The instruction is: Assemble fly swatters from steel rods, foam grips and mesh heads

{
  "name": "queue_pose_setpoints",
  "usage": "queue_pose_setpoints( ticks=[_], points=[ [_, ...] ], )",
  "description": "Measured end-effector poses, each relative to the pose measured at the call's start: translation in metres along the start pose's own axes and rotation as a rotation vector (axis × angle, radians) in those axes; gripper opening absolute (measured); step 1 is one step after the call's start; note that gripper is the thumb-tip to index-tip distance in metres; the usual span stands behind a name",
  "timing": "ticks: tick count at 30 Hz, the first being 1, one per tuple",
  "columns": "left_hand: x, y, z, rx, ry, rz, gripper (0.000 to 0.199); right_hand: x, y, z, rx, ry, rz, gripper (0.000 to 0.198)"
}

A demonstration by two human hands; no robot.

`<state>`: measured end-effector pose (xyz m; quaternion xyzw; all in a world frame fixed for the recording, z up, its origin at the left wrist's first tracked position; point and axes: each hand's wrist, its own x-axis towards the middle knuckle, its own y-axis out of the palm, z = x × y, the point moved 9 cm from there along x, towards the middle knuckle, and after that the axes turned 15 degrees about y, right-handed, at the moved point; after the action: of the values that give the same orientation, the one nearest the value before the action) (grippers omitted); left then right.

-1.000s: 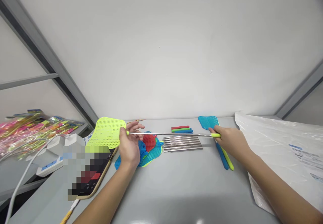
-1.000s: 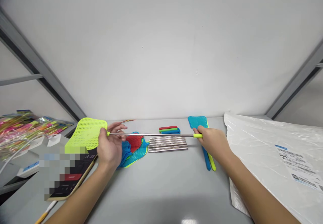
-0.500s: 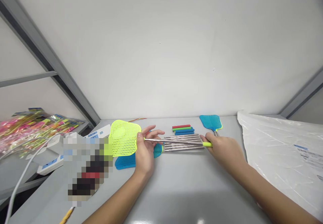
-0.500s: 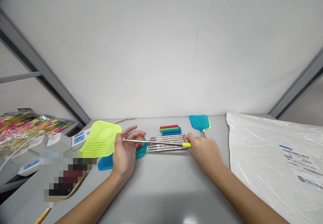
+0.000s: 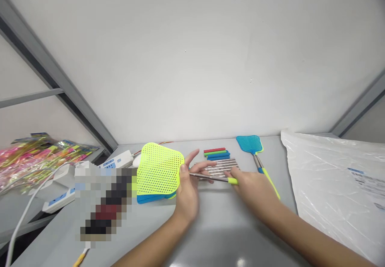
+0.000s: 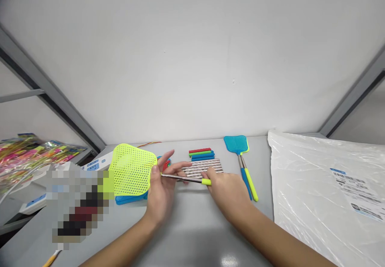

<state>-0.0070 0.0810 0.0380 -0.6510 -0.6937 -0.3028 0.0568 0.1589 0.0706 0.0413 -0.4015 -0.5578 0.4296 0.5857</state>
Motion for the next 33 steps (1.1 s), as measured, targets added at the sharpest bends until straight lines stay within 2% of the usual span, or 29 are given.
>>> queue_pose_setpoints(
  ticks=[4,9,13,17,19,24,26,29,33],
  points=[
    [-0.010,0.025,-0.001,0.058,0.020,0.052,0.054,-0.004,0.004,0.005,0.072,0.023,0.108,0.010],
    [-0.011,0.047,0.006,0.018,-0.008,0.140,0.055,-0.002,0.003,-0.004,0.125,0.050,0.146,0.007],
    [-0.001,0.041,0.009,0.025,-0.039,0.221,0.052,-0.002,0.001,-0.003,0.315,0.055,0.201,0.006],
    [0.009,0.016,0.009,0.046,-0.076,0.269,0.052,-0.009,-0.002,0.012,0.562,-0.034,0.275,0.015],
    [0.016,-0.005,0.006,0.016,-0.078,0.193,0.051,-0.013,0.000,0.016,0.593,-0.055,0.312,0.018],
    [0.030,-0.063,-0.003,-0.030,-0.046,-0.279,0.041,-0.015,0.011,0.015,0.619,-0.011,0.356,0.019],
    [0.031,-0.077,-0.007,0.042,-0.003,-0.395,0.037,-0.014,0.015,0.013,0.637,0.004,0.361,0.018],
    [0.030,-0.083,-0.006,0.141,0.021,-0.412,0.033,-0.014,0.018,0.011,0.665,0.007,0.360,0.015],
    [0.028,-0.083,0.004,0.130,-0.004,-0.370,0.035,-0.014,0.015,0.009,0.726,-0.029,0.279,0.010]
  ],
)
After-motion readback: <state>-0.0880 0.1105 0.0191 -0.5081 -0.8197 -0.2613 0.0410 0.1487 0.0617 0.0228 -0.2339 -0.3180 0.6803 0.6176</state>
